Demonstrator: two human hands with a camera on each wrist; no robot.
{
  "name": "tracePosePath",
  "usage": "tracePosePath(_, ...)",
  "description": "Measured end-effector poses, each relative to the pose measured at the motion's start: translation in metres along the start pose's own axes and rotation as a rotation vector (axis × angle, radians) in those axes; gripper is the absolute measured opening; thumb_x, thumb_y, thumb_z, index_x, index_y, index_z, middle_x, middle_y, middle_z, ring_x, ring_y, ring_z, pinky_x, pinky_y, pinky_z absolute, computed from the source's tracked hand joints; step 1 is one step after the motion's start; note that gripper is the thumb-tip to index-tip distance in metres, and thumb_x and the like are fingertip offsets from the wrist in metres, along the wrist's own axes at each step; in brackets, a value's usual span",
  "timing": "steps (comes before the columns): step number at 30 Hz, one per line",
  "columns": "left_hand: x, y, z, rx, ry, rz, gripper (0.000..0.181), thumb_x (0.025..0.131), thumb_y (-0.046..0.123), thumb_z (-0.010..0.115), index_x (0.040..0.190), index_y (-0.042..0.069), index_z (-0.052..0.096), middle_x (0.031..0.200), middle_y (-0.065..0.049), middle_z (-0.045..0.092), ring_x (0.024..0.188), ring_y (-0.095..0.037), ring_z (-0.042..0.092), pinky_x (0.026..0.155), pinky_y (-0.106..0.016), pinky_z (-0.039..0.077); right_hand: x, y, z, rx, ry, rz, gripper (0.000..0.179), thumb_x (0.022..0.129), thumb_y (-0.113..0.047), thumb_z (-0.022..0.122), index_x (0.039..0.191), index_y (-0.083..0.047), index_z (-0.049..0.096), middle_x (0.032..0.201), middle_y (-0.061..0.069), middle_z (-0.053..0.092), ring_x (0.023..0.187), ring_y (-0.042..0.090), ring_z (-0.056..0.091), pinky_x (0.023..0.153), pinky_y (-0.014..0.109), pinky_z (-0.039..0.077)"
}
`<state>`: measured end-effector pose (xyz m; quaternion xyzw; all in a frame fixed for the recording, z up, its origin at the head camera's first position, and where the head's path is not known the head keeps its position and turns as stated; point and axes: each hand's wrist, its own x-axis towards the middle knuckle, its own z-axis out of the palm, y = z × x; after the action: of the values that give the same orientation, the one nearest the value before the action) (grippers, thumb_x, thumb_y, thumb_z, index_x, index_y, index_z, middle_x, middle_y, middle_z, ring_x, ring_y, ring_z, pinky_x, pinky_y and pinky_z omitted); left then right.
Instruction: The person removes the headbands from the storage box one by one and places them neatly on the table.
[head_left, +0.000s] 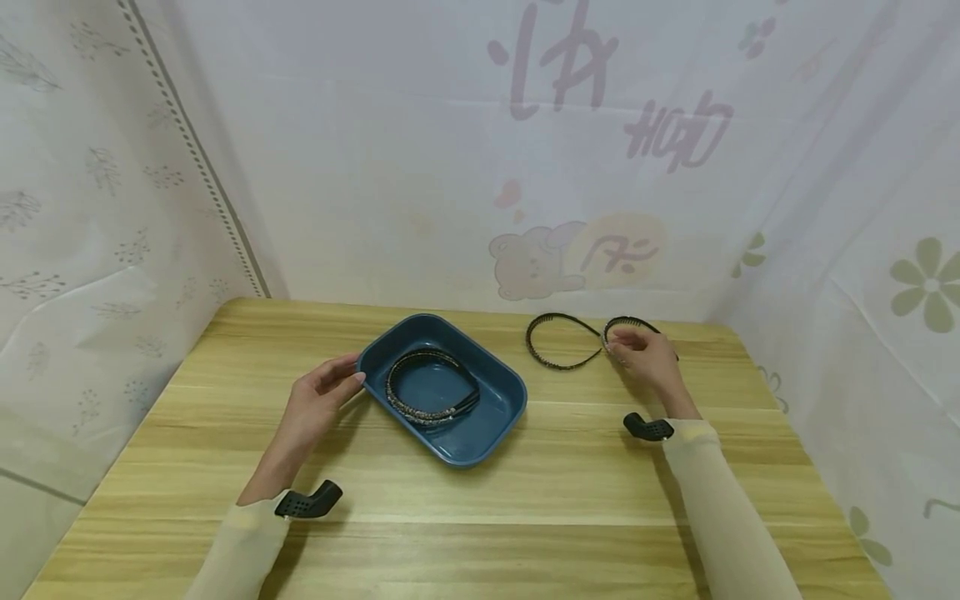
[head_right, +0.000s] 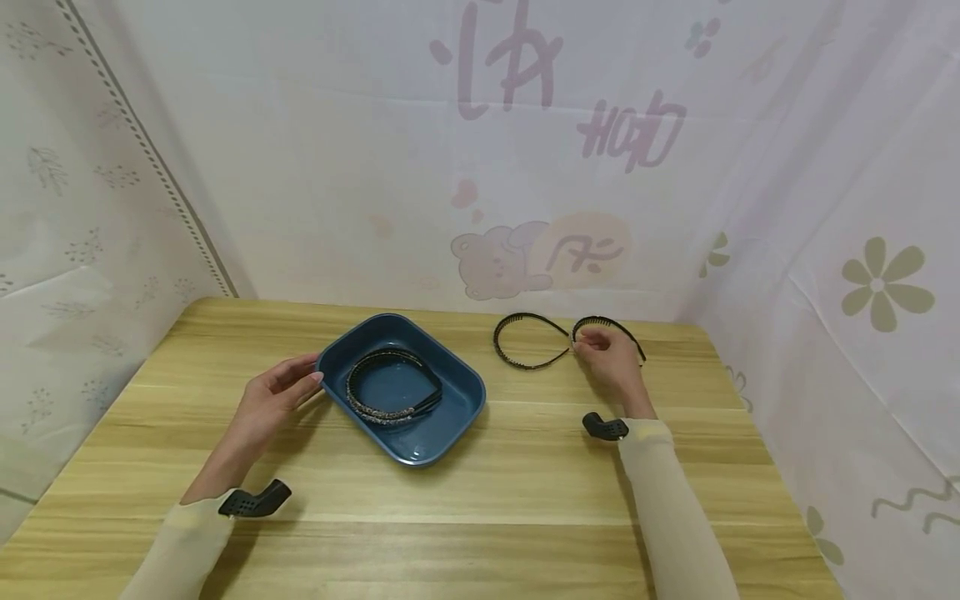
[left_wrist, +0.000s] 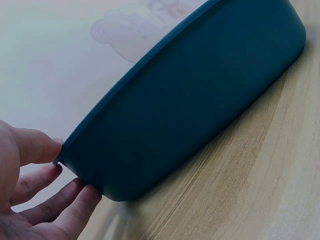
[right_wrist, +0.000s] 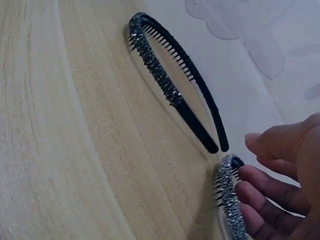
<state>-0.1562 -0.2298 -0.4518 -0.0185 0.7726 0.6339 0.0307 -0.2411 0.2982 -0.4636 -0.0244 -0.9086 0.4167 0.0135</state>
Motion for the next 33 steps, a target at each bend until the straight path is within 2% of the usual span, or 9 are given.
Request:
tracePosePath(3,0.000,0.001,0.001,-0.002,-0.001,0.003,0.052,0.104,0.027,0.062,0.149,0.003,0.050,0.145,-0.023,0.054,0.108,0.009,0.061,0.094,-0.007,0.051,-0.001,-0.001,-0.002,0.009,0.001,-0.007,0.047,0.101,-0.032,0.068,0.140,-0.008,0.061,0.132,0.016,0.068,0.118,0.033,0.063,0.085,0.026,0.054)
tracePosePath(9,0.000,0.001,0.002,0.004,0.002,0.004,0.052,0.104,0.025,0.063,0.149,0.002,0.050,0.142,-0.021,0.056,0.107,0.009,0.061,0.093,-0.007,0.051,-0.004,-0.008,-0.002,0.013,-0.002,-0.023,0.050,0.100,-0.036,0.068,0.141,-0.009,0.060,0.136,0.015,0.066,0.122,0.034,0.062,0.096,0.044,0.054)
tracePosePath(14,-0.001,0.000,0.002,0.003,0.005,0.004,0.052,0.104,0.024,0.062,0.149,0.002,0.050,0.144,-0.023,0.054,0.107,0.010,0.061,0.093,-0.007,0.051,-0.009,-0.017,0.001,0.047,-0.015,-0.046,0.050,0.101,-0.038,0.066,0.143,-0.012,0.059,0.138,0.014,0.064,0.125,0.035,0.059,0.100,0.052,0.053)
tracePosePath(23,-0.001,0.002,0.001,-0.008,0.014,0.017,0.050,0.104,0.022,0.062,0.148,0.000,0.050,0.141,-0.022,0.056,0.107,0.008,0.061,0.093,-0.008,0.052,-0.014,-0.039,0.007,0.046,-0.044,-0.143,0.053,0.102,-0.036,0.064,0.149,-0.015,0.052,0.143,0.016,0.060,0.129,0.039,0.057,0.104,0.059,0.051)
tracePosePath(29,-0.001,0.003,0.001,-0.019,0.005,0.008,0.050,0.105,0.020,0.061,0.149,0.001,0.049,0.145,-0.024,0.053,0.107,0.009,0.060,0.093,-0.007,0.051,-0.017,-0.054,0.014,0.076,-0.112,-0.168,0.064,0.100,-0.046,0.065,0.152,-0.015,0.047,0.151,0.018,0.053,0.132,0.039,0.055,0.112,0.058,0.046)
tracePosePath(33,-0.001,0.003,0.001,-0.016,0.002,0.002,0.049,0.105,0.020,0.061,0.149,0.001,0.049,0.145,-0.024,0.053,0.107,0.009,0.060,0.093,-0.007,0.051,-0.020,-0.065,0.020,0.090,-0.141,-0.183,0.068,0.098,-0.050,0.067,0.153,-0.017,0.046,0.153,0.016,0.052,0.134,0.037,0.055,0.112,0.056,0.046)
